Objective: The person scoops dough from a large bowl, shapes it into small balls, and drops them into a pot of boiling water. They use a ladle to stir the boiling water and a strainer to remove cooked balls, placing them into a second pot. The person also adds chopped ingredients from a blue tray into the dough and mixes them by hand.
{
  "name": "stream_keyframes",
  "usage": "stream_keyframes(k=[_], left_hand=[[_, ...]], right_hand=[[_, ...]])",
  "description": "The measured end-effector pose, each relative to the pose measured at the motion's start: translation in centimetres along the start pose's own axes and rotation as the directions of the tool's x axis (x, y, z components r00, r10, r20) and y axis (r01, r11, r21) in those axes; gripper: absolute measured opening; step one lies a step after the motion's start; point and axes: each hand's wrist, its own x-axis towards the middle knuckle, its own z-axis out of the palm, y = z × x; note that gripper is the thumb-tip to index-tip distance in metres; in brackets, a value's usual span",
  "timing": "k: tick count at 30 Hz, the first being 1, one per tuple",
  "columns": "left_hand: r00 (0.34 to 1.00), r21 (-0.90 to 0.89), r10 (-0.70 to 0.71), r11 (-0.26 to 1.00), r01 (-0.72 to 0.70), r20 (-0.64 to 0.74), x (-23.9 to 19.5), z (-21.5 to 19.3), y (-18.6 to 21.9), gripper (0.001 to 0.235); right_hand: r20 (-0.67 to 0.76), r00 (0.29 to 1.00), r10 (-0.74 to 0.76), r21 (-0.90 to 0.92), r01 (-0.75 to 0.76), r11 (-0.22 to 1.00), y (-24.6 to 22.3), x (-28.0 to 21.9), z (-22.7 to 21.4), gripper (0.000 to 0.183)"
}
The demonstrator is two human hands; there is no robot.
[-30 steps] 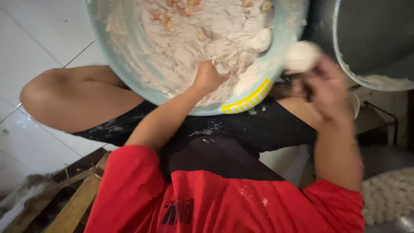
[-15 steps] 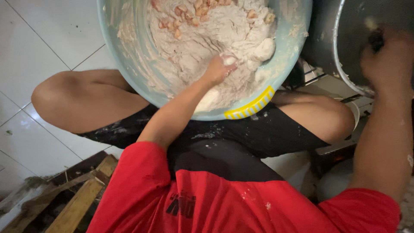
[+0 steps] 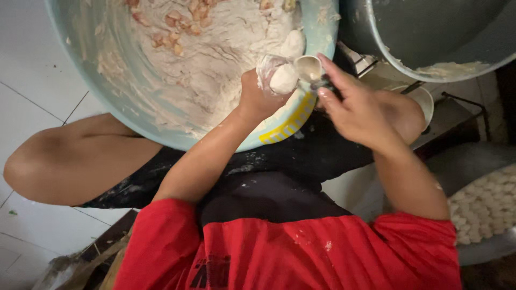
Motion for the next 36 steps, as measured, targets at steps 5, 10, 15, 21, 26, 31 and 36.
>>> stream_keyframes(k=[5, 10, 15, 21, 26, 31, 36], left_hand=[[0.993, 0.206, -0.059, 0.978, 0.037, 0.102, -0.1, 0.5, 0.1, 0.029], [0.951, 0.172, -0.264, 0.956, 0.237, 0.162, -0.8, 0.7, -0.3, 0.045], [0.906, 0.42, -0.401, 0.851, 0.316, 0.132, -2.7, 2.0, -3.1, 0.048], [0.88, 0.329, -0.471, 0.842, 0.428, 0.059, -8.2, -1.9, -12.2, 0.044], [0.7, 0.464, -0.546, 0.524, 0.714, -0.461, -9.0, -5.2, -18.9, 0.066], [0.493, 0.192, -0.568, 0.507, 0.841, -0.66, -8.3, -2.8, -20.7, 0.06], [0.682, -0.146, -0.692, 0.719, 0.679, -0.238, -8.2, 0.7, -18.6, 0.038]], right_hand=[[0.044, 0.99, -0.134, -0.078, 0.137, 0.988, -1.8, 0.4, 1.4, 0.06], [0.199, 0.979, -0.05, 0.23, 0.003, 0.973, 1.9, 2.1, 2.1, 0.057], [0.227, 0.974, -0.026, 0.455, -0.083, 0.887, 4.3, 3.5, 2.3, 0.045], [-0.152, 0.984, 0.094, 0.35, -0.035, 0.936, 6.1, 1.3, -5.0, 0.037], [-0.296, 0.955, -0.019, 0.066, 0.04, 0.997, 13.1, 6.9, -16.5, 0.03], [-0.207, 0.953, -0.223, -0.343, 0.143, 0.928, 18.5, 11.5, -21.8, 0.031], [-0.331, 0.883, -0.335, -0.775, -0.052, 0.629, 18.7, 9.3, -20.4, 0.026]])
